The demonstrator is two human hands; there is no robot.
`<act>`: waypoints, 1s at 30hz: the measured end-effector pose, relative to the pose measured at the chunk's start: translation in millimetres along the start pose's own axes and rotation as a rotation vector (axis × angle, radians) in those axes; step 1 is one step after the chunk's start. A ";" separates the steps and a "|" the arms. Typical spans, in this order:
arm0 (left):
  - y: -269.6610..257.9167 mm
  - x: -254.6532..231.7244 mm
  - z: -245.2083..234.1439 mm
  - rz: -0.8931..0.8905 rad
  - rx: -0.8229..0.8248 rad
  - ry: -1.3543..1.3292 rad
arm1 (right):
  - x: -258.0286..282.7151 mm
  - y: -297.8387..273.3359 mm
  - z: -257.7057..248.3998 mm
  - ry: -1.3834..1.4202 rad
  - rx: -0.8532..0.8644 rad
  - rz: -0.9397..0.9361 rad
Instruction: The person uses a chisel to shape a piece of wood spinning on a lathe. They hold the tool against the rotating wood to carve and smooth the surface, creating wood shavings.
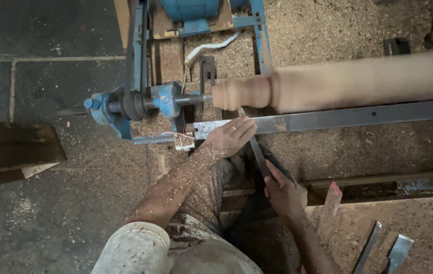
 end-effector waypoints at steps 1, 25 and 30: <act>1.2 -1.1 -2.7 -0.019 0.000 -0.007 | -1.4 1.1 0.3 -0.003 -0.003 0.005; 8.7 -8.1 -19.8 -0.216 0.192 -0.300 | -18.8 11.7 14.5 0.065 -0.079 -0.141; 13.5 -5.9 -27.6 -0.262 0.188 -0.327 | -12.2 3.8 12.4 0.021 -0.056 -0.108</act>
Point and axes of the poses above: each hand's wrist, its own y-axis towards the middle knuckle, its own z-axis out of the palm, x = y × z, the point moved 1 cm from there along y, towards the middle knuckle, and after that the axes turned 2 degrees about -x, right-handed, at the moved point
